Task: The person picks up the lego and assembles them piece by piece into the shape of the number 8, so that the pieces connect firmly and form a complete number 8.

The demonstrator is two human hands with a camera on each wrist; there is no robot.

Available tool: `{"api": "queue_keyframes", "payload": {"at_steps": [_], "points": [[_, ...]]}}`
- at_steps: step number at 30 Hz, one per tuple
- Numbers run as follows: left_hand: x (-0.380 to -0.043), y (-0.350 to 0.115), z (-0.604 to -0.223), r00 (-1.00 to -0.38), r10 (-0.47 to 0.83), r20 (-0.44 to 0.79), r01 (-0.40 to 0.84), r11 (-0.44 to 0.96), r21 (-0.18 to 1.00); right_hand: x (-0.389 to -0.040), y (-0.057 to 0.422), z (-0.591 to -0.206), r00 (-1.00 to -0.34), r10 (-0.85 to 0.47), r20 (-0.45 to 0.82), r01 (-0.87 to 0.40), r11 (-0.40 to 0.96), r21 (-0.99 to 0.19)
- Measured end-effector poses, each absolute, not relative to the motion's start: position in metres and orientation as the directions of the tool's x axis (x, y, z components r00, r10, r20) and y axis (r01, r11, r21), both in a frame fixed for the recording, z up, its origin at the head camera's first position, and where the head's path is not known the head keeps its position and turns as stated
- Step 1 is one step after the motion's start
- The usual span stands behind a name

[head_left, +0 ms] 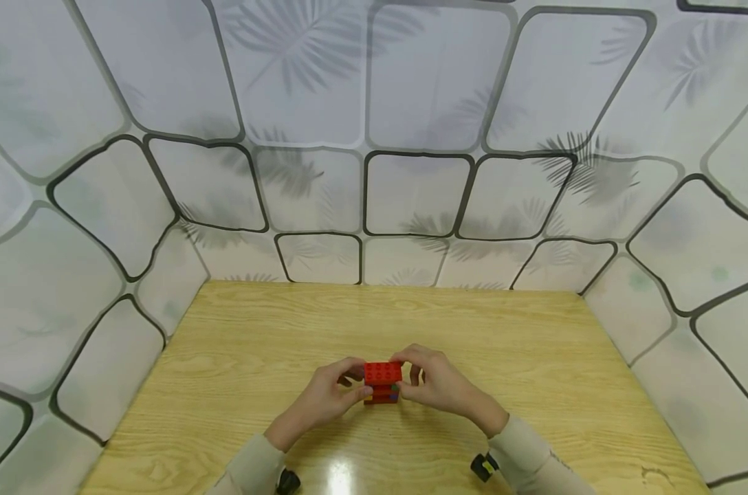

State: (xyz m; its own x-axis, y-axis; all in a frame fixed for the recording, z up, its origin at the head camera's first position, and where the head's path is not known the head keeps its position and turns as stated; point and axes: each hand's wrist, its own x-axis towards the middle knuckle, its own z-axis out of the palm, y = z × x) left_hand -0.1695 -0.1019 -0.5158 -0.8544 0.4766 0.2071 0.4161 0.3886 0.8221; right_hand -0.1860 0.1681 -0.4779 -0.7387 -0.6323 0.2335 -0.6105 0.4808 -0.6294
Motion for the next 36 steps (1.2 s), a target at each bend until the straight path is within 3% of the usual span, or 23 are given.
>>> {"api": "queue_keyframes", "payload": {"at_steps": [36], "points": [[-0.1711,-0.1037,-0.5155,-0.850,0.488,0.198,0.415,0.389,0.822,-0.1893,0.1696,-0.4779,-0.744,-0.635,0.209,-0.589,0.474,-0.654]]}}
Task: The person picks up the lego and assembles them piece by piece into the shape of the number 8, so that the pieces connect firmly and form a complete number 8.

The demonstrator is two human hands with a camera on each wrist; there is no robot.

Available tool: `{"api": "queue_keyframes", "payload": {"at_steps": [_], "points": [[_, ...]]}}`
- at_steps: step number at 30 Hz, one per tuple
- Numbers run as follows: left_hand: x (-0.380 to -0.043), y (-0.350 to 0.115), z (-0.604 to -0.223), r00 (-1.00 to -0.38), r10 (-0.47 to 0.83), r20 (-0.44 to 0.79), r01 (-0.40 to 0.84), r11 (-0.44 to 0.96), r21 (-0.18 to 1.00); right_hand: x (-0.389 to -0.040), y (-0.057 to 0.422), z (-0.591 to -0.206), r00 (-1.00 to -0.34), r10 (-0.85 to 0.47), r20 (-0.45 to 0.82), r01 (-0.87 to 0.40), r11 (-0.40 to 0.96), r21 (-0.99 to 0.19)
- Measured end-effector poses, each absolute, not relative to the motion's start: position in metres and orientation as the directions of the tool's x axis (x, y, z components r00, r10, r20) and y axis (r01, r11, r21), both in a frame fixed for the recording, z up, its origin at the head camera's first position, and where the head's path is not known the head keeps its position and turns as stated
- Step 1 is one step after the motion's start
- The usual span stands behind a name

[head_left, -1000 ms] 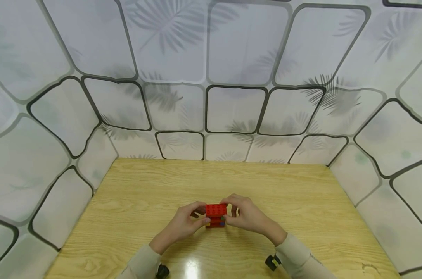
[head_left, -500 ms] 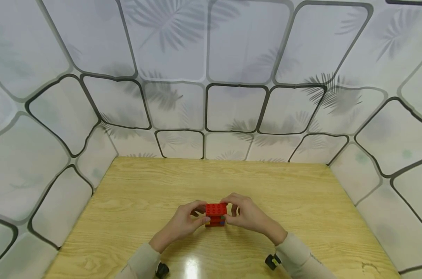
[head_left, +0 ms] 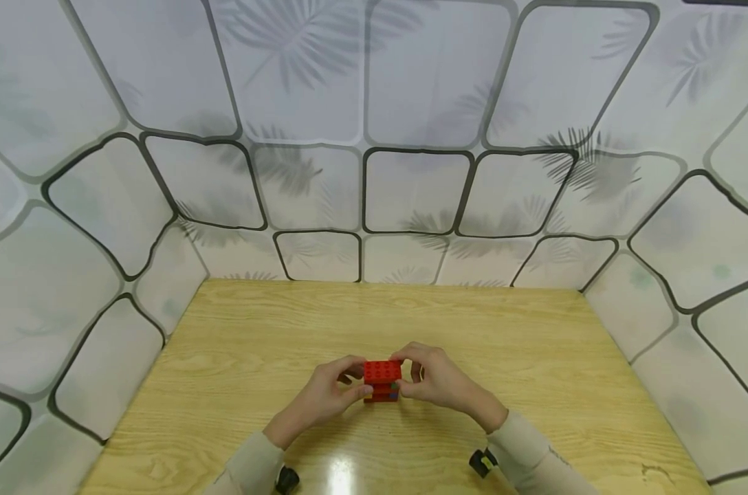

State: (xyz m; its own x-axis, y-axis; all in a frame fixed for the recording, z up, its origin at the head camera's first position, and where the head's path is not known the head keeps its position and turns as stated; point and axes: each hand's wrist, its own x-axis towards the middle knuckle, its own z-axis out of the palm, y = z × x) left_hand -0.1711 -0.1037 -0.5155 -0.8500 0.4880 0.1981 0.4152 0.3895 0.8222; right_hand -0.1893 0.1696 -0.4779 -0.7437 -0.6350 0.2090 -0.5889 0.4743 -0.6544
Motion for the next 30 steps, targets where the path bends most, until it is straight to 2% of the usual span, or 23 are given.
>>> {"api": "queue_keyframes", "payload": {"at_steps": [30], "points": [[-0.1692,-0.0988,-0.5140,-0.853,0.444,0.275,0.458,0.384,0.802,-0.1884,0.1699,-0.4781,-0.761,-0.621,0.186,-0.558,0.482,-0.676]]}}
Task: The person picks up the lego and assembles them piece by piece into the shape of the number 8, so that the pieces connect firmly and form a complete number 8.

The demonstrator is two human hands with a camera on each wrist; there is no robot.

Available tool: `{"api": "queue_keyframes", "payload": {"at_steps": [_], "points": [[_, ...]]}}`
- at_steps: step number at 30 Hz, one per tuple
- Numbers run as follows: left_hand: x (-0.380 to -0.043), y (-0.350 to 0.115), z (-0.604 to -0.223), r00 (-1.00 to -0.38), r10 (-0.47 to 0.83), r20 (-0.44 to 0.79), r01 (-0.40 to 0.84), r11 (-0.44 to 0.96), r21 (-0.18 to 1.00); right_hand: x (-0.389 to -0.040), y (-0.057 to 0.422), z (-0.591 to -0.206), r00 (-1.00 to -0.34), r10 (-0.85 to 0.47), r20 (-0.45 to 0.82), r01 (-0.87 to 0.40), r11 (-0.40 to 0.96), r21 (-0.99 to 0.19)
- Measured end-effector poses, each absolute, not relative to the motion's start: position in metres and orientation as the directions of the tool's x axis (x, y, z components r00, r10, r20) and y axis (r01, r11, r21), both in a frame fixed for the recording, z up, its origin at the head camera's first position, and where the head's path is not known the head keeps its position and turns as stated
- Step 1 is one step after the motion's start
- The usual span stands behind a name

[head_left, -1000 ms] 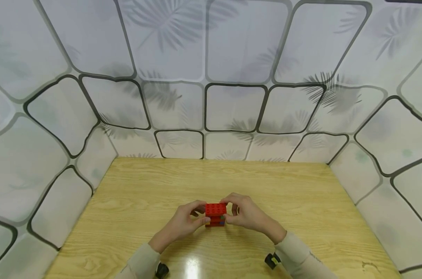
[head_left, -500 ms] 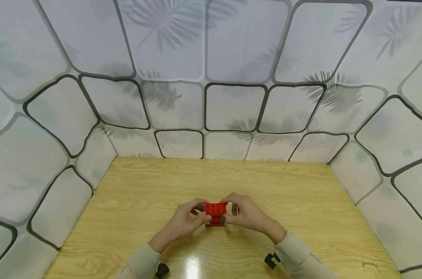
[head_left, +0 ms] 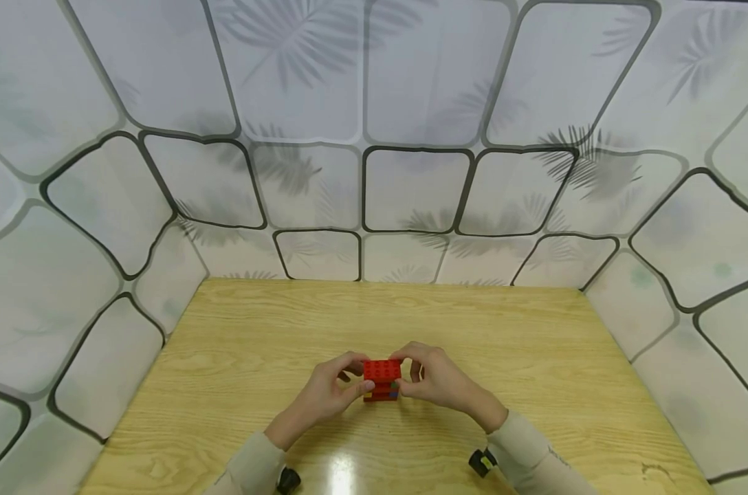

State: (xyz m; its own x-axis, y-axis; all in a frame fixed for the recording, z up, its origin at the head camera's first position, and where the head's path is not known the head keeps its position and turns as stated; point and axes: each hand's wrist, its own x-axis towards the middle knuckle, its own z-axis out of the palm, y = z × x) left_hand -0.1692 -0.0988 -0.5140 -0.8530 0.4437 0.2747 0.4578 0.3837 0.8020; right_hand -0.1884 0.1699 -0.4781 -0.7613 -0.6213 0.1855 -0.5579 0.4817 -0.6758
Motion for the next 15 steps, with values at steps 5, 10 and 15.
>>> {"api": "queue_keyframes", "payload": {"at_steps": [5,10,15], "points": [[-0.1697,-0.0988,-0.5152,-0.849,0.448,0.281,0.461,0.367,0.808,-0.1876,0.1701,-0.4784,-0.762,-0.620,0.187,-0.554,0.475,-0.683],[-0.1700,-0.0992,-0.5153,-0.851,0.450,0.273,0.454,0.366,0.813,-0.1867,0.1697,-0.4787,-0.761,-0.617,0.197,-0.556,0.467,-0.687],[-0.1711,-0.0991,-0.5150,-0.854,0.450,0.261,0.449,0.382,0.808,-0.1862,0.1696,-0.4789,-0.759,-0.619,0.204,-0.562,0.463,-0.686]]}}
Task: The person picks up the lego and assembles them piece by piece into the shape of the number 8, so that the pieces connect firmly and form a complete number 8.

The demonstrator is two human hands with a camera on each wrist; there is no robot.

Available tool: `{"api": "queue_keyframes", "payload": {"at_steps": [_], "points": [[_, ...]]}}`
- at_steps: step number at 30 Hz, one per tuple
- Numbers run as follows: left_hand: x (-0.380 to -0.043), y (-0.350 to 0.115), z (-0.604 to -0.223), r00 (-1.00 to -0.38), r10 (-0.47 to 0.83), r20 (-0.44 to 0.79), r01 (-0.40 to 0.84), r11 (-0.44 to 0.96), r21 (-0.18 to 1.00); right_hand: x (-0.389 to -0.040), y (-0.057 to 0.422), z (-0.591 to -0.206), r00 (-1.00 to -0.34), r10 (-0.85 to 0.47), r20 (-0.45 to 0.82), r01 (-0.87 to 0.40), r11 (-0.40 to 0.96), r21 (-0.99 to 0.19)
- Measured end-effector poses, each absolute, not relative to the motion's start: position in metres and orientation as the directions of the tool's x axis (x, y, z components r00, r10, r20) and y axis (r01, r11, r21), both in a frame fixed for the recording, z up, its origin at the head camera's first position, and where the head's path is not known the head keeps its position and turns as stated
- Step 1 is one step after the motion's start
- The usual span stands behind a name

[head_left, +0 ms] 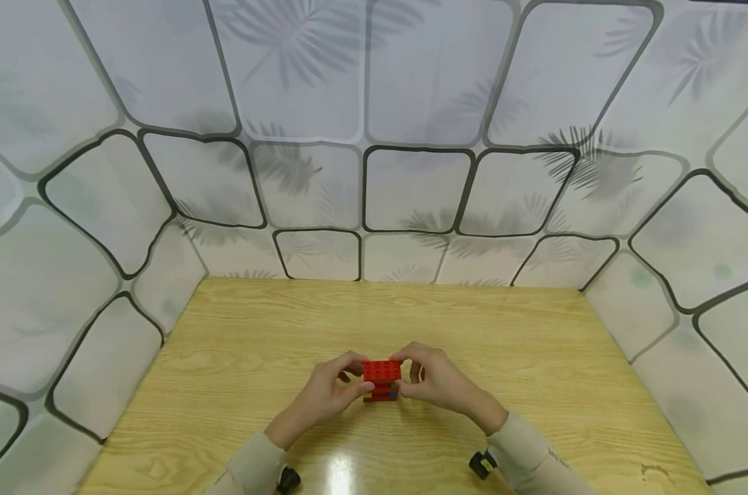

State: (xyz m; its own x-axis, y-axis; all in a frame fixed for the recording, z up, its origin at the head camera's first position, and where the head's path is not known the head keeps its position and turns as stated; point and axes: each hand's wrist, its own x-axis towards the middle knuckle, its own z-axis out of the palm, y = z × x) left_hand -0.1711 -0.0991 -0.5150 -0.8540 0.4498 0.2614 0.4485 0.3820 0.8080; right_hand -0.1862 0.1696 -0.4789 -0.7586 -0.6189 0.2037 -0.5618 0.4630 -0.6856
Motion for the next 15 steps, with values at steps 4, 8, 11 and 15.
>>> {"api": "queue_keyframes", "payload": {"at_steps": [4,8,11,15], "points": [[-0.1727,-0.0989,-0.5154,-0.857,0.446,0.257,0.447,0.398,0.801,-0.1866,0.1700,-0.4788,-0.755,-0.622,0.206,-0.566,0.461,-0.683],[-0.1737,-0.0996,-0.5156,-0.857,0.447,0.257,0.450,0.404,0.796,-0.1875,0.1705,-0.4798,-0.743,-0.630,0.226,-0.587,0.450,-0.673],[-0.1740,-0.1000,-0.5160,-0.855,0.451,0.256,0.452,0.406,0.795,-0.1878,0.1707,-0.4810,-0.734,-0.634,0.244,-0.603,0.443,-0.663],[-0.1738,-0.1004,-0.5159,-0.854,0.452,0.257,0.454,0.407,0.793,-0.1877,0.1709,-0.4819,-0.730,-0.633,0.257,-0.616,0.447,-0.648]]}}
